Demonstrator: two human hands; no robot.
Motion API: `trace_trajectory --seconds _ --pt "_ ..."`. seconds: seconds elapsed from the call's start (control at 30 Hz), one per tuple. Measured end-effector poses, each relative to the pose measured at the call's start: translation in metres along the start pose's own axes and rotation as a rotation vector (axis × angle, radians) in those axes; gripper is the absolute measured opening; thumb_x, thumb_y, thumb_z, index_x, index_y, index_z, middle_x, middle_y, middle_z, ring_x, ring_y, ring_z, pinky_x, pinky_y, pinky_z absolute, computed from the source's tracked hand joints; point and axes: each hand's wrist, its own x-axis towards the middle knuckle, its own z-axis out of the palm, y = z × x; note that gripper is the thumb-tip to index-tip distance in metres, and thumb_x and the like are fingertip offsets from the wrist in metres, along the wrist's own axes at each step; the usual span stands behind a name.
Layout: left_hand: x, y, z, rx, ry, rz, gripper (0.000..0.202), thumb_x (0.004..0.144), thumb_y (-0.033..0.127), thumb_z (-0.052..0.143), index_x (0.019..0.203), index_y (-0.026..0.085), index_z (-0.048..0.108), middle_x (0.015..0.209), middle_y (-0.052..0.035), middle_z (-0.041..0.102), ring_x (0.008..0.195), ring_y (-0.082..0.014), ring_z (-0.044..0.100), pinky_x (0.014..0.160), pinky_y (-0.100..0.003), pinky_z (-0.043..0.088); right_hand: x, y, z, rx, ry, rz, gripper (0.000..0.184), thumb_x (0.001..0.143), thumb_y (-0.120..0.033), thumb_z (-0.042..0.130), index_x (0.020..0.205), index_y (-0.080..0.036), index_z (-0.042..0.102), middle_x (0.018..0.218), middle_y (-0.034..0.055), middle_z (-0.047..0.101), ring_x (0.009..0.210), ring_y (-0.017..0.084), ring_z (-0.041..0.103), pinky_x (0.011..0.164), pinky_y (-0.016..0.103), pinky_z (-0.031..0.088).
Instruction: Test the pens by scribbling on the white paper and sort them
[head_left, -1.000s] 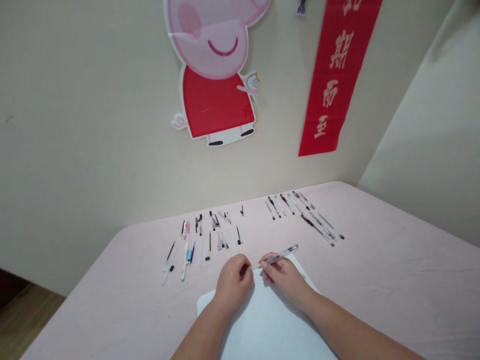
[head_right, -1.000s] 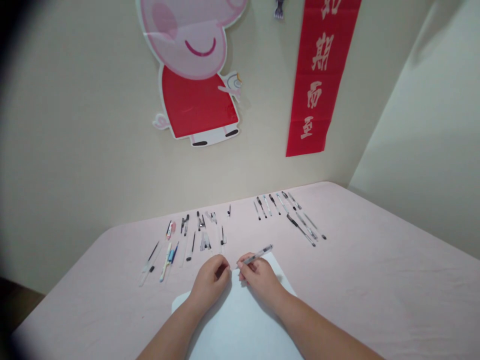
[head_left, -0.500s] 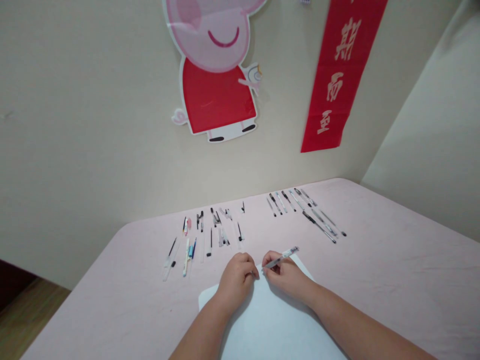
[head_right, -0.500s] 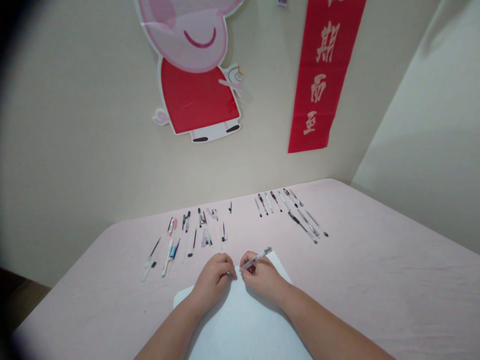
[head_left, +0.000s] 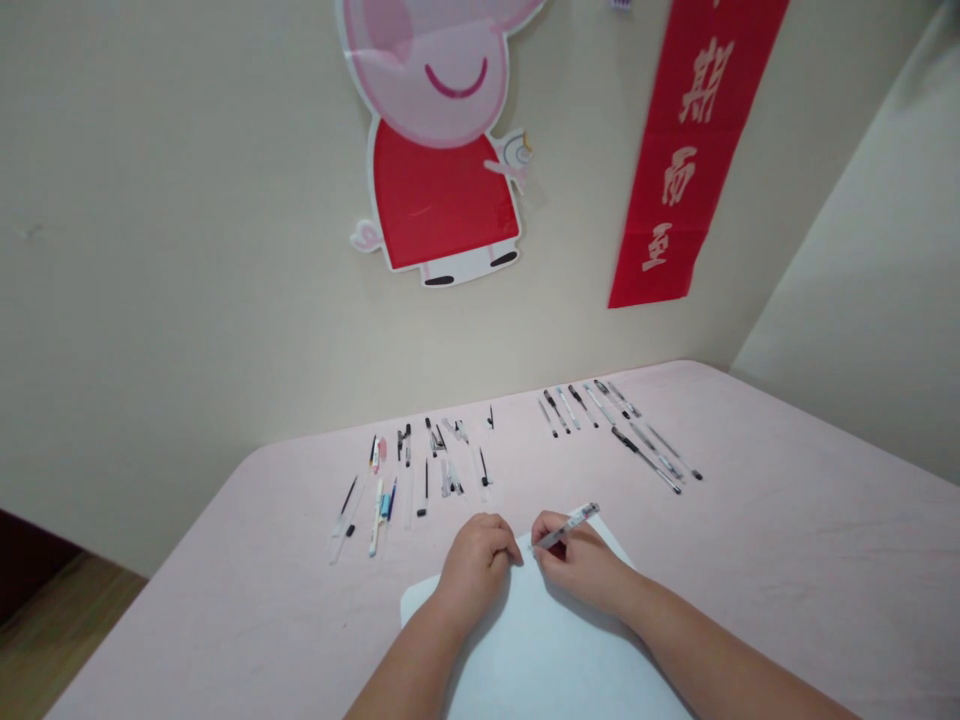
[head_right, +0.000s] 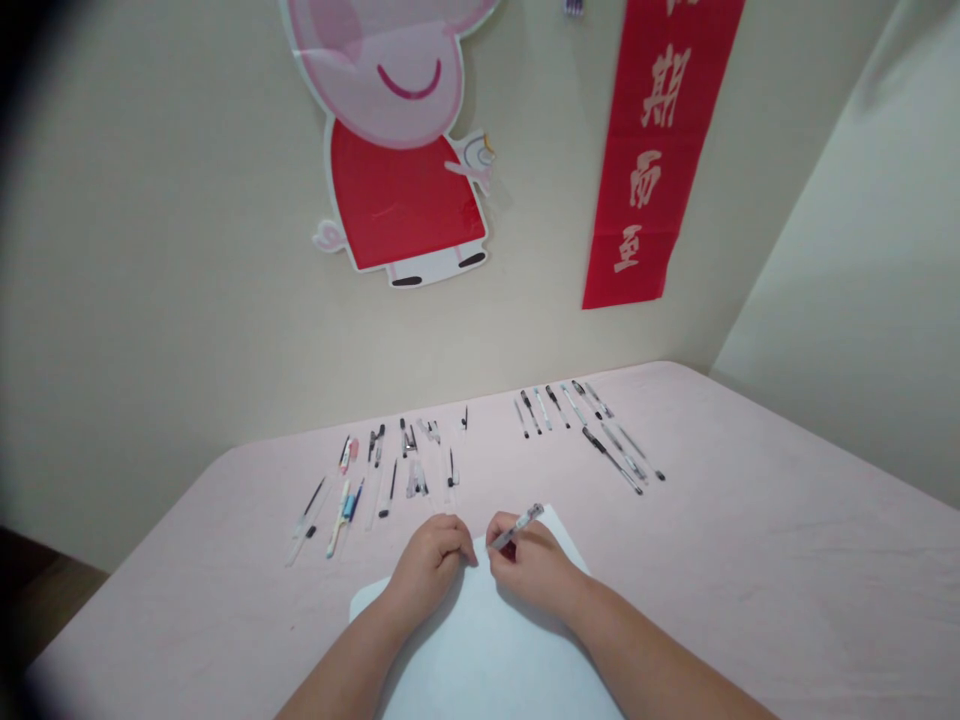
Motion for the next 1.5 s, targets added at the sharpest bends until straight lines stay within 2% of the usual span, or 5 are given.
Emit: trace_trajectory --seconds 0.3,0.5,1.5 --pt "-0.0013 -0.0002 -0.0004 -0.005 -0.007 -0.001 0.037 0.062 -0.001 0.041 0.063 0.019 0.072 0.072 -0.0047 0.066 0.078 -0.0190 0.058 0.081 -0.034 0.042 -0.0004 0.0050 -0.0002 -0.016 -0.014 -0.066 0.010 0.068 -0.011 0.049 0.068 -0.019 0.053 0.056 -0.0047 0.046 0.054 0.012 0.043 0.051 0.024 0.030" --pt "-0.0012 0.0007 -0.0013 0.014 -0.059 0.031 0.045 0.063 -0.003 0.040 0.076 0.022 0.075 0.081 -0.0046 0.067 0.084 -0.0192 0.057 0.080 -0.032 0.041 -0.0015 0.0051 -0.0003 -0.055 0.047 -0.043 0.010 0.068 -0.011 0.048 0.067 -0.020 0.052 0.056 -0.0043 0.047 0.054 0.012 0.043 0.051 0.024 0.029" --pt "0.0006 -0.0054 0.0016 -0.029 -0.046 0.035 0.041 0.063 -0.003 0.041 0.068 0.021 0.074 0.079 -0.0037 0.067 0.084 -0.0188 0.057 0.083 -0.033 0.042 -0.0018 0.0036 -0.0011 -0.086 0.008 -0.072 0.010 0.067 -0.012 0.050 0.065 -0.020 0.056 0.055 -0.0040 0.048 0.052 0.012 0.044 0.051 0.023 0.032"
